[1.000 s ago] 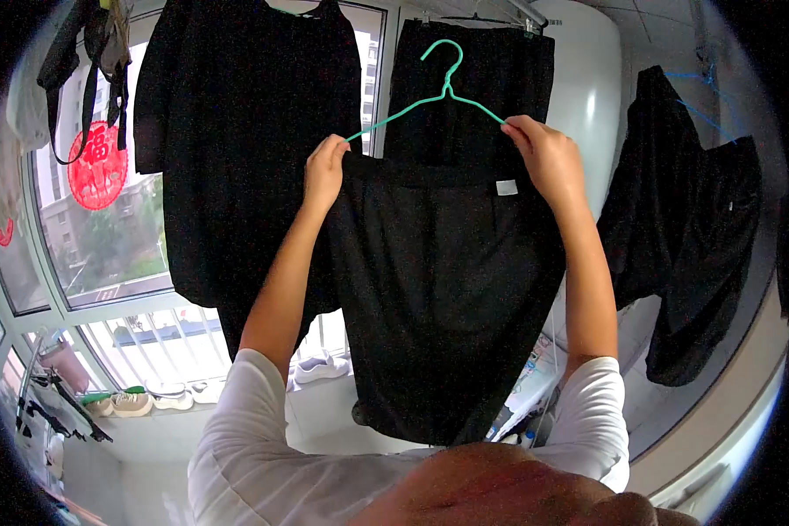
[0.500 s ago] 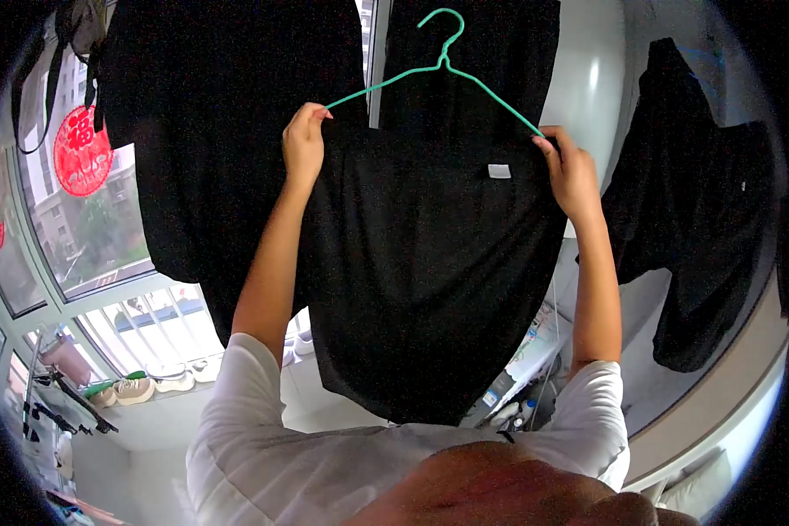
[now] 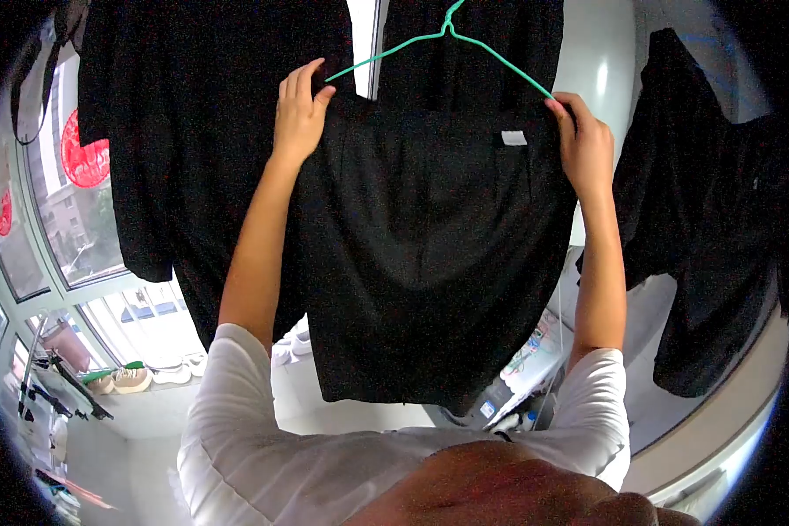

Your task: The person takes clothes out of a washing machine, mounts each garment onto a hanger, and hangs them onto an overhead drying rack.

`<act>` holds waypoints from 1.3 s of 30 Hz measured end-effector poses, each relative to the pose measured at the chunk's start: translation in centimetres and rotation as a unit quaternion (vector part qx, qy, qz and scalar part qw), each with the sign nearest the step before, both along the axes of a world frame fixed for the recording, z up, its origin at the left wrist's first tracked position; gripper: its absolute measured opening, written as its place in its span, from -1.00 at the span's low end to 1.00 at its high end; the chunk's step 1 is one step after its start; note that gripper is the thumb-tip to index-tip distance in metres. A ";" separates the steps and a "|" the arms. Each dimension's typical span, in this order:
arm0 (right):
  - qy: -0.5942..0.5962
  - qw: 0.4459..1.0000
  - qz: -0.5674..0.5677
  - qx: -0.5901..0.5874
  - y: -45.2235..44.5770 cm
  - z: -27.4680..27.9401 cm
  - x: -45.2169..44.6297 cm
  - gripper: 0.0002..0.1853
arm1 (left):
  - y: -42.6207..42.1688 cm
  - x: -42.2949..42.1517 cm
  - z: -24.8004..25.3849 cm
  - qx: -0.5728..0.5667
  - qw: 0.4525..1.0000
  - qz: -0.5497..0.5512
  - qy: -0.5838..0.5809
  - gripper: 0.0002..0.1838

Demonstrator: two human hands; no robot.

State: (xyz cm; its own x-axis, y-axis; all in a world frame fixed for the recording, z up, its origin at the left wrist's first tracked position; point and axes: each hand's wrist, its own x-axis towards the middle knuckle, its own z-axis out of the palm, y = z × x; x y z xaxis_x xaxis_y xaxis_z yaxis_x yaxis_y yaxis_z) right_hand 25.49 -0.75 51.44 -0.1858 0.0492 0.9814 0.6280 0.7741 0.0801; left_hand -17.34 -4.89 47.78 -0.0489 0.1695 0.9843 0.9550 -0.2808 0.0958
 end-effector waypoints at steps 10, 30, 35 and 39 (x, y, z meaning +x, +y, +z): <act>0.107 0.969 -0.160 0.156 4.6 10.9 -2.5 -0.67 | 2.3 5.2 -4.7 -0.028 0.998 -0.061 -0.014 -0.31; 0.127 0.964 -0.133 0.192 5.3 17.9 -13.4 -0.78 | 0.8 11.8 -13.8 -0.082 0.974 -0.210 -0.025 -0.33; 0.095 0.979 -0.127 0.124 5.0 16.8 -14.7 -0.73 | 0.2 13.1 -15.2 -0.060 0.976 -0.209 -0.016 -0.30; 0.120 0.976 -0.110 0.146 4.8 14.8 -15.0 -0.78 | -1.4 15.2 -16.4 -0.066 0.970 -0.233 -0.020 -0.24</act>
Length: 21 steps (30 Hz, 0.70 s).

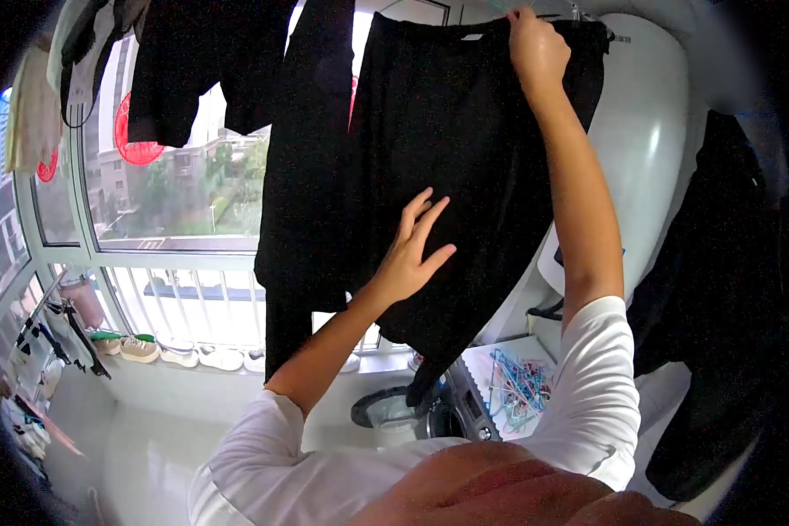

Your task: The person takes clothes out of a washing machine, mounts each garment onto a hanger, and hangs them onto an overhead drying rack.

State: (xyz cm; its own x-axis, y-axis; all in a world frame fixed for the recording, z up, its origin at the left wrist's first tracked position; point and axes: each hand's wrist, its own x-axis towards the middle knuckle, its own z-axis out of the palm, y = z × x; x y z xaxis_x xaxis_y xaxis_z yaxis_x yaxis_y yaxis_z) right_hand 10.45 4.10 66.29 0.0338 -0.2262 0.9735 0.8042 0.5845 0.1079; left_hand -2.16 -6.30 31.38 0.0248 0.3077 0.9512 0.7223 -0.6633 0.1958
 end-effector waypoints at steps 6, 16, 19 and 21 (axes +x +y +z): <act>-0.002 0.979 0.173 0.111 -2.3 -2.3 1.0 -0.52 | -1.6 2.0 -2.1 -0.005 1.000 0.002 0.005 -0.18; -0.143 0.929 0.321 -0.114 -7.3 -26.5 5.9 -0.04 | -4.3 9.7 -14.6 0.088 0.996 -0.002 -0.015 -0.69; -0.211 0.876 0.344 -0.265 -6.2 -39.8 8.5 0.07 | -4.7 13.0 -22.3 -0.017 0.997 -0.076 0.012 -0.73; -0.189 0.860 0.377 -0.289 -6.7 -48.4 8.4 -0.08 | -4.9 15.1 -27.5 -0.080 0.991 -0.106 -0.016 -0.73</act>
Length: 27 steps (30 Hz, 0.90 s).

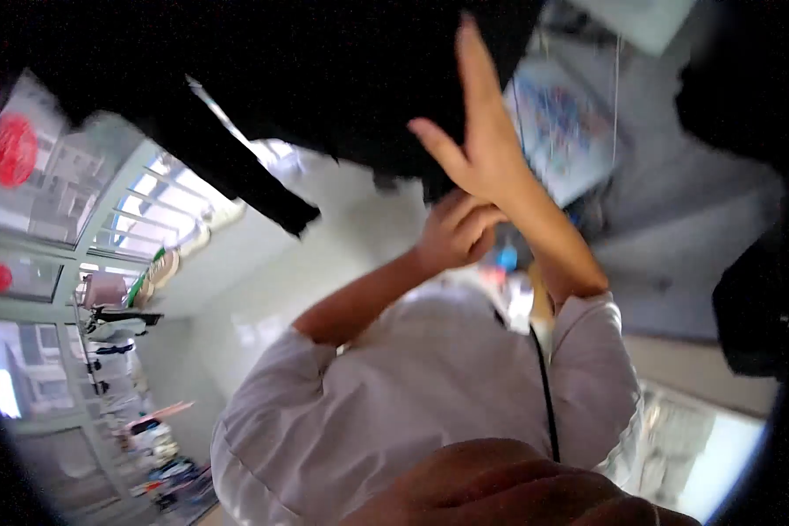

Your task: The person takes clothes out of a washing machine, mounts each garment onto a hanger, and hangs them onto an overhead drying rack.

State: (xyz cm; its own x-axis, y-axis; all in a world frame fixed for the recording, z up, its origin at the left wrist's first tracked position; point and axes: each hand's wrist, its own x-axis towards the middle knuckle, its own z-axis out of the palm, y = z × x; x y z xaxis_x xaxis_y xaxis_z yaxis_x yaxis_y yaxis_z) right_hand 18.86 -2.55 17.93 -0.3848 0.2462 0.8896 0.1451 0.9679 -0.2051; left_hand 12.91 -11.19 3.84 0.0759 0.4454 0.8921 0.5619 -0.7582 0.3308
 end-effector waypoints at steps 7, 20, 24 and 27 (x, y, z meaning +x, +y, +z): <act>-0.179 0.948 0.151 -0.216 -4.0 -18.9 4.6 -0.05 | -6.5 2.3 -19.2 -0.432 0.893 -0.028 0.121 -0.67; -0.184 0.718 -0.137 -0.658 3.6 -63.8 16.3 -0.61 | 4.6 2.7 -42.0 -0.753 0.616 0.039 -0.228 -0.74; -0.315 0.721 -0.243 -0.567 13.0 -74.3 15.9 -0.53 | 8.9 4.3 -49.3 -0.768 0.549 0.088 -0.318 -0.77; -0.382 0.782 -0.311 -0.381 22.7 -81.2 13.3 -0.42 | 10.5 5.2 -53.2 -0.748 0.544 0.107 -0.365 -0.78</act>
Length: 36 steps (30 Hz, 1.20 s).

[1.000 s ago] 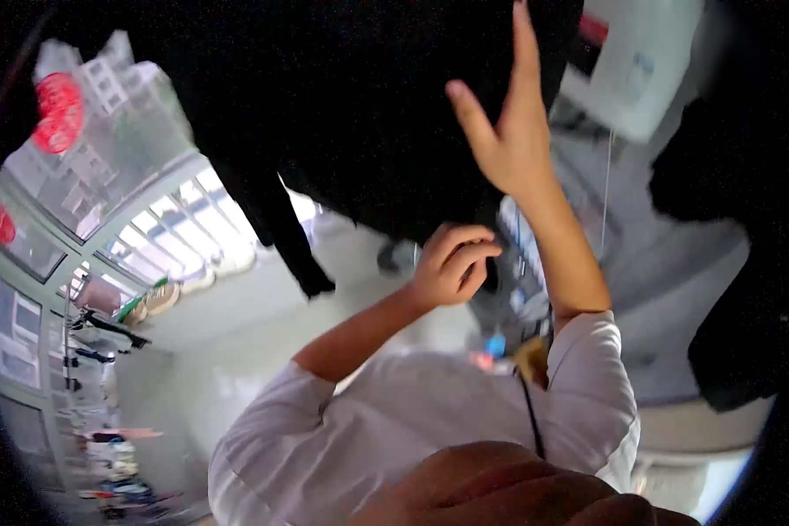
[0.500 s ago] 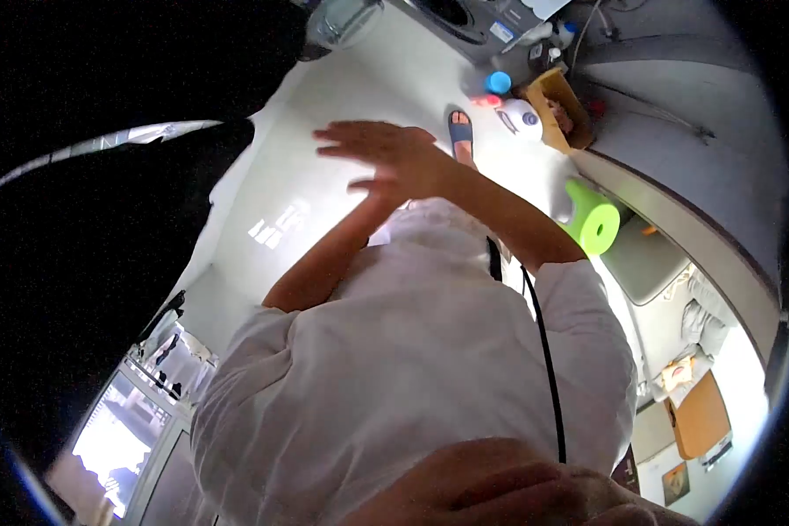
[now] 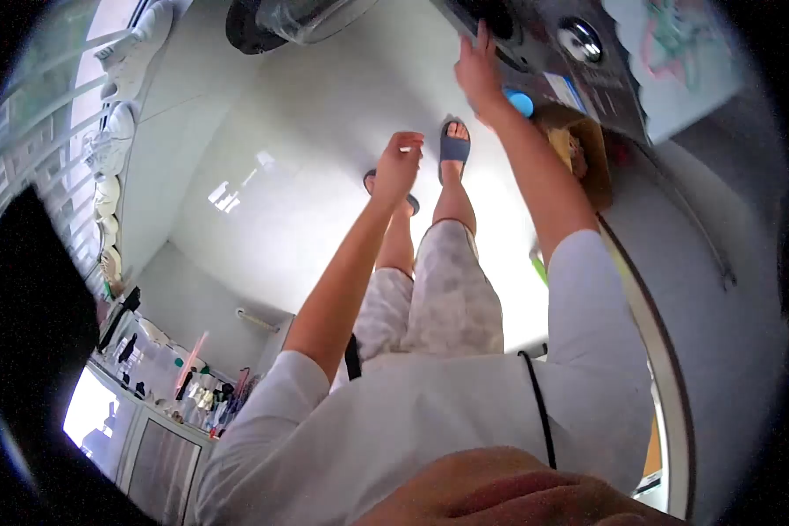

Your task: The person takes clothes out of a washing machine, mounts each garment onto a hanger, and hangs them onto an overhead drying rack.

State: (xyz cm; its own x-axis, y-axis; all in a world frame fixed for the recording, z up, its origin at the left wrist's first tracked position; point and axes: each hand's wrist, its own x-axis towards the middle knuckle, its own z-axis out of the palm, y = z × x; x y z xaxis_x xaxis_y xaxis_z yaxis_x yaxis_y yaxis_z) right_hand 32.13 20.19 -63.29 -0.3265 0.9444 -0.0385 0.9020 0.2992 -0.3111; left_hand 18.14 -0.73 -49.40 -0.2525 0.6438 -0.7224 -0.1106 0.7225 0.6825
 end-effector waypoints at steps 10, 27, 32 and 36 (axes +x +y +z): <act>-0.173 0.984 0.017 0.042 12.0 -13.6 0.5 -0.64 | -0.3 -1.4 -4.5 -0.051 0.998 0.025 0.000 -0.75; 0.451 0.872 0.046 -0.184 -15.6 28.8 -0.7 -0.52 | 2.2 -8.2 10.4 0.207 0.967 -0.148 0.030 -0.66; 0.546 0.786 -0.101 -0.272 -14.4 35.2 1.1 -0.77 | -2.1 -7.9 16.5 0.204 0.933 -0.275 0.108 -0.64; 0.619 0.681 -0.123 -0.373 -13.4 39.5 2.4 -0.64 | -1.1 -7.3 21.7 0.111 0.937 -0.330 -0.023 -0.47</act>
State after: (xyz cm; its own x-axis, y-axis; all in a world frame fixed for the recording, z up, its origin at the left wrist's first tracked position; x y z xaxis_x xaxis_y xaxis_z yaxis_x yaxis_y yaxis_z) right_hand 34.53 6.83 -23.81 -0.3805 0.8453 -0.3752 -0.1947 -0.4698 -0.8610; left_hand 10.80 -1.83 -27.72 0.2817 0.7843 -0.5528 0.2777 0.4848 0.8294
